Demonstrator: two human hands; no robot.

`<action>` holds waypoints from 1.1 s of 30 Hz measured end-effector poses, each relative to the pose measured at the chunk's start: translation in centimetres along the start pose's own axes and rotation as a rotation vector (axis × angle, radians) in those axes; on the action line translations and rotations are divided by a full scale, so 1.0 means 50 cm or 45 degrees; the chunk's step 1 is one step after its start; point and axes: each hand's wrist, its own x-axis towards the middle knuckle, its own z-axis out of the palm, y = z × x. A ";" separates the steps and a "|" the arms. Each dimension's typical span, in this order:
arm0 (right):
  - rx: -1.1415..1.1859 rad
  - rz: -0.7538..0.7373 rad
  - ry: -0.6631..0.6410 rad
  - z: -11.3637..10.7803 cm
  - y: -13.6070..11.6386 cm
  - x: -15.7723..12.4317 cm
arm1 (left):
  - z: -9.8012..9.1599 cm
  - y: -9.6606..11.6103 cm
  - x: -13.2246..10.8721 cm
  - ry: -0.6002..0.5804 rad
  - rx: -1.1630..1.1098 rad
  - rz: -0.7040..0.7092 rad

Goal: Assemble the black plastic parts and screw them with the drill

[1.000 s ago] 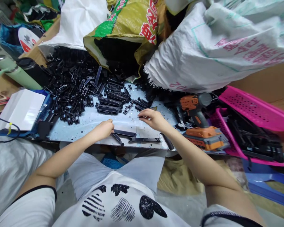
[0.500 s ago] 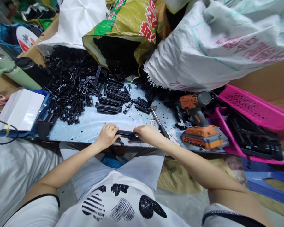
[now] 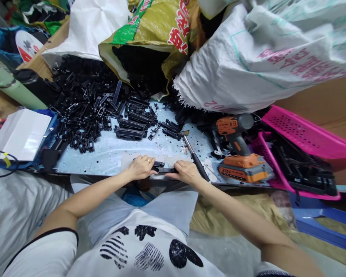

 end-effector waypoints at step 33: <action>0.131 0.678 0.397 0.061 -0.005 -0.050 | 0.014 -0.178 0.063 -0.210 -0.046 -0.636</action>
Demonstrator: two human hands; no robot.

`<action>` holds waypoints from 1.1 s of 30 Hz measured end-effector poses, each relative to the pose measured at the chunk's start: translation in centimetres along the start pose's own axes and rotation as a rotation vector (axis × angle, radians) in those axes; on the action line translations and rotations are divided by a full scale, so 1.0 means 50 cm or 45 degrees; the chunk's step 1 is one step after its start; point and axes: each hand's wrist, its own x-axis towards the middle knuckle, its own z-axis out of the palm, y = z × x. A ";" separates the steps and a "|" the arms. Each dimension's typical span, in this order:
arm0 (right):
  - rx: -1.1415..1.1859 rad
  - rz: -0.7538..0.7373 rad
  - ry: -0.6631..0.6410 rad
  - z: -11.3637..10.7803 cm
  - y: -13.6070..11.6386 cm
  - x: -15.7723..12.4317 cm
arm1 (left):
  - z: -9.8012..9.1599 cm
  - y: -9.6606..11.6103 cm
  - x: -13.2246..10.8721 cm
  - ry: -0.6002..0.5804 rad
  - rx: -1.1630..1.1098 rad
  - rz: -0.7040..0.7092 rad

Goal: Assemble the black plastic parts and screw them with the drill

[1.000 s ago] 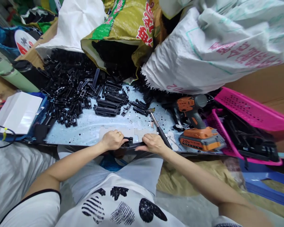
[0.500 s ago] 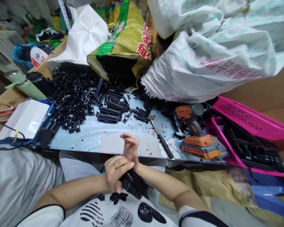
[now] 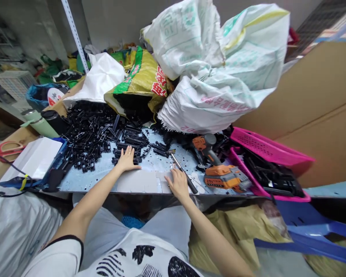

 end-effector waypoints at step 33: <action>-0.159 -0.051 0.082 -0.004 -0.019 -0.010 | 0.025 0.051 0.039 0.078 0.078 -0.098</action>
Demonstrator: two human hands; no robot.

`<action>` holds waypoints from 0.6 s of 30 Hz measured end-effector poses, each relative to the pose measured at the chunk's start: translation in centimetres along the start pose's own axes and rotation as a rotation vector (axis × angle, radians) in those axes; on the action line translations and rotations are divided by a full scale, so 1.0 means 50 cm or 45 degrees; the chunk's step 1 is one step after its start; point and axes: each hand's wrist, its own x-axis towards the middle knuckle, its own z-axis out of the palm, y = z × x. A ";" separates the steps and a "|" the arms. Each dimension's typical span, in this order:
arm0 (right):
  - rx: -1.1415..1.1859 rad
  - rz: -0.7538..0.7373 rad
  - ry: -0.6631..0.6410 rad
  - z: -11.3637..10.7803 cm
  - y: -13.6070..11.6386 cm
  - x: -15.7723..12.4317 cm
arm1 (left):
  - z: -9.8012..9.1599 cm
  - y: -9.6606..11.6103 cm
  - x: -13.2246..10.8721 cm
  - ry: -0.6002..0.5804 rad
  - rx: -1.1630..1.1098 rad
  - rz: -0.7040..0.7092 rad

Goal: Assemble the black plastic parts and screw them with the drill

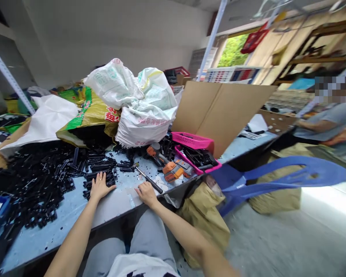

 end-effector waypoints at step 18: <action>-0.129 -0.050 0.043 -0.001 -0.003 0.015 | 0.001 0.005 0.004 0.062 -0.111 0.029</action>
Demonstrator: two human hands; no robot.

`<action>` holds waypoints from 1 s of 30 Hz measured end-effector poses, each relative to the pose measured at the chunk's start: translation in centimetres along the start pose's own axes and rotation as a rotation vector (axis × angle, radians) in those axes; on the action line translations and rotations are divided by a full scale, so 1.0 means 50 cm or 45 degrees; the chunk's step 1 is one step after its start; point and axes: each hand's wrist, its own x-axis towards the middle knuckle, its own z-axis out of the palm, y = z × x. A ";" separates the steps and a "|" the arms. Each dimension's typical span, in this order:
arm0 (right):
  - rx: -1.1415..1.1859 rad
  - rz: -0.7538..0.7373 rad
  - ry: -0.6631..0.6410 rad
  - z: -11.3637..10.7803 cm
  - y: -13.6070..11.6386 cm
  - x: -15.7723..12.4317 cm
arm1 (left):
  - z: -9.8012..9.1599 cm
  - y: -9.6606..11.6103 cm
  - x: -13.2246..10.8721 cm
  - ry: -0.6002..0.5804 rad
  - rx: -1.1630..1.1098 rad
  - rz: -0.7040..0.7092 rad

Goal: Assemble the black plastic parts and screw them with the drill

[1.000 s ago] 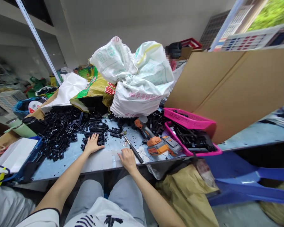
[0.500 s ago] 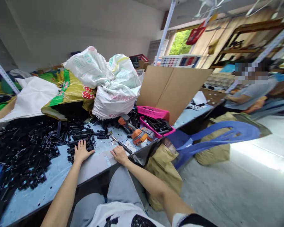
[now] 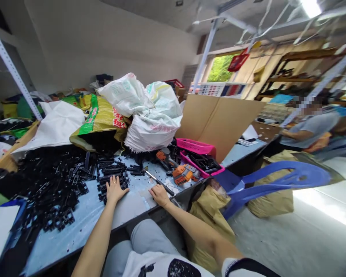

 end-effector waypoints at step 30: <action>0.338 0.281 -0.591 0.392 -0.233 0.715 | -0.105 -0.152 0.065 0.427 -0.248 -0.266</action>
